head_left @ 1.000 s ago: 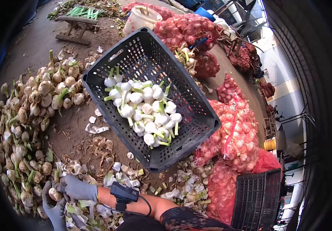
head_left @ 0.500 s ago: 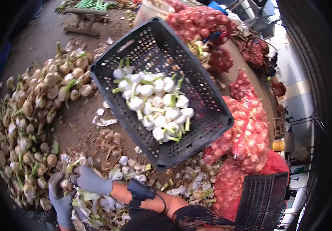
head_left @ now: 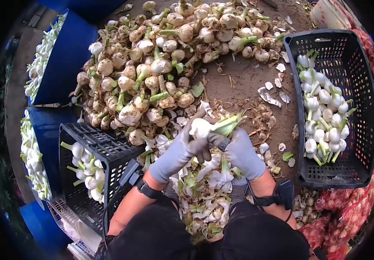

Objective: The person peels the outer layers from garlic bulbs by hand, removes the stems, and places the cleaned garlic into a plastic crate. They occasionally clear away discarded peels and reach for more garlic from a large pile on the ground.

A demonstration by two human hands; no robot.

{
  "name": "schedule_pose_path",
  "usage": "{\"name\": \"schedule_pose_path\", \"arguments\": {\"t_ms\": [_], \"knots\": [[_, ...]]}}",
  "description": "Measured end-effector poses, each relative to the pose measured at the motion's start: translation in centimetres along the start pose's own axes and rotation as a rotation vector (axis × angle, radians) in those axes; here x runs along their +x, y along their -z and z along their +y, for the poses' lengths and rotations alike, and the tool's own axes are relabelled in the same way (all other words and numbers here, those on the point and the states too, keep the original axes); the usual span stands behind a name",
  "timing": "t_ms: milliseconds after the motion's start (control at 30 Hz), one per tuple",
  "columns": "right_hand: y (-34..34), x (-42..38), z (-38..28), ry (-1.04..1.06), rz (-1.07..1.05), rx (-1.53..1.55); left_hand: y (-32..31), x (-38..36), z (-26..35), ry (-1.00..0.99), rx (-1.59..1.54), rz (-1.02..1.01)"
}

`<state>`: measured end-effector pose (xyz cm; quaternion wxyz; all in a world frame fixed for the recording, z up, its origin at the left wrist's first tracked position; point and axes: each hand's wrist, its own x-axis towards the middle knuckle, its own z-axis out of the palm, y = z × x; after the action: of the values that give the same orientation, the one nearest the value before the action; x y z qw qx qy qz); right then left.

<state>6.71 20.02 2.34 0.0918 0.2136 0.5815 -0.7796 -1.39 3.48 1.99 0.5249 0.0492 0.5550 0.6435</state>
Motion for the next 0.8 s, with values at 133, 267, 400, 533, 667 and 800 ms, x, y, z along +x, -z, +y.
{"name": "schedule_pose_path", "arguments": {"t_ms": [133, 267, 400, 533, 667, 800], "knots": [[0.3, 0.7, 2.9, -0.078, 0.055, -0.143, 0.9, -0.3, -2.5, -0.220, 0.443, 0.162], [-0.4, -1.0, 2.6, -0.034, -0.020, -0.058, 1.7, -0.6, -0.4, -0.091, 0.361, 0.431], [-0.2, -0.5, 1.9, -0.045, -0.022, -0.277, 1.5, -0.1, -0.8, -0.501, 0.613, 0.403], [-0.6, -0.7, 2.9, 0.180, -0.068, -0.436, 2.2, -0.5, -0.4, -0.307, 0.516, 0.267], [0.9, 0.7, 3.4, 0.308, 0.239, -0.982, 1.8, -0.4, -1.7, -0.116, -0.366, 0.115], [2.6, 0.0, 3.2, 0.328, 0.296, -1.148, 2.4, -0.9, -1.8, -0.240, -0.537, -0.034]]}}
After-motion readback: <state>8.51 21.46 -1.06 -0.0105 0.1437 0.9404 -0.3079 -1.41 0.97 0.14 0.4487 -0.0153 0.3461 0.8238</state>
